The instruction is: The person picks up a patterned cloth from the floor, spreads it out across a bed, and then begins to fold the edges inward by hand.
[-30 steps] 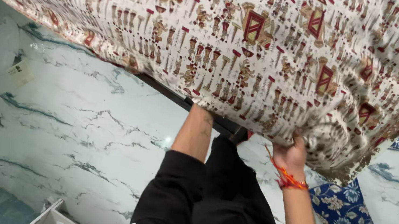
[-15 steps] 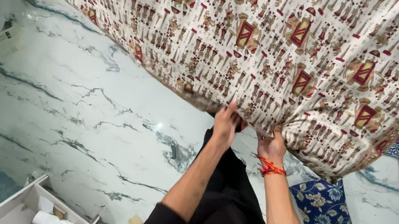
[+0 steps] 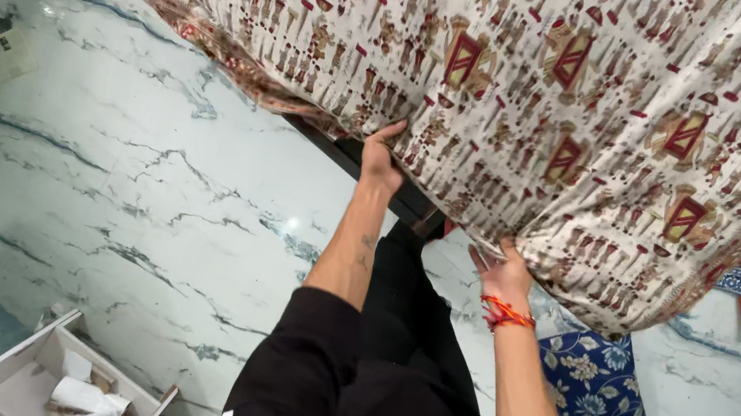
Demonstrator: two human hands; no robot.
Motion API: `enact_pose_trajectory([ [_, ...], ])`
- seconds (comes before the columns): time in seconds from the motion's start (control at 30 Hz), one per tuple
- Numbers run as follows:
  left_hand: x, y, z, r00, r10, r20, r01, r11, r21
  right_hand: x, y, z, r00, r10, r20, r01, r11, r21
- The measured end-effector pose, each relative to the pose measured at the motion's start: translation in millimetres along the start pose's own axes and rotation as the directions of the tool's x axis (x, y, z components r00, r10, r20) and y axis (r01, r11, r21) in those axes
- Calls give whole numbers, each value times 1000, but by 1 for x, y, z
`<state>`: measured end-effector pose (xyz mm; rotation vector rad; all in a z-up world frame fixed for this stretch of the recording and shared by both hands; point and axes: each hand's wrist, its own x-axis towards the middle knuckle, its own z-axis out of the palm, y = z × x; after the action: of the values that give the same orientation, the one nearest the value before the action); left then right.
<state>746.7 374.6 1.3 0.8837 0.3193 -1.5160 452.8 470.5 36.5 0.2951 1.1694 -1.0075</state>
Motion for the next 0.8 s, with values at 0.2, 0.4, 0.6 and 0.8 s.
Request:
enact_pose_trajectory([
  [0.2, 14, -1, -24, 966, -46, -254, 25, 996, -85, 43, 25, -35, 963, -44, -264, -12, 978, -207],
  [0.4, -35, 33, 42, 738, 443, -510, 350, 395, 849, 41, 18, -7, 938, -53, -343, -41, 964, -262],
  [0.6, -58, 74, 14, 760, 497, -419, 206, 427, 881, 25, 24, 17, 885, -191, -425, 92, 966, -242],
  [0.8, -16, 121, 2, 899, 370, -236, -165, 783, 599, -22, 97, 51, 983, 30, -182, -25, 999, 27],
])
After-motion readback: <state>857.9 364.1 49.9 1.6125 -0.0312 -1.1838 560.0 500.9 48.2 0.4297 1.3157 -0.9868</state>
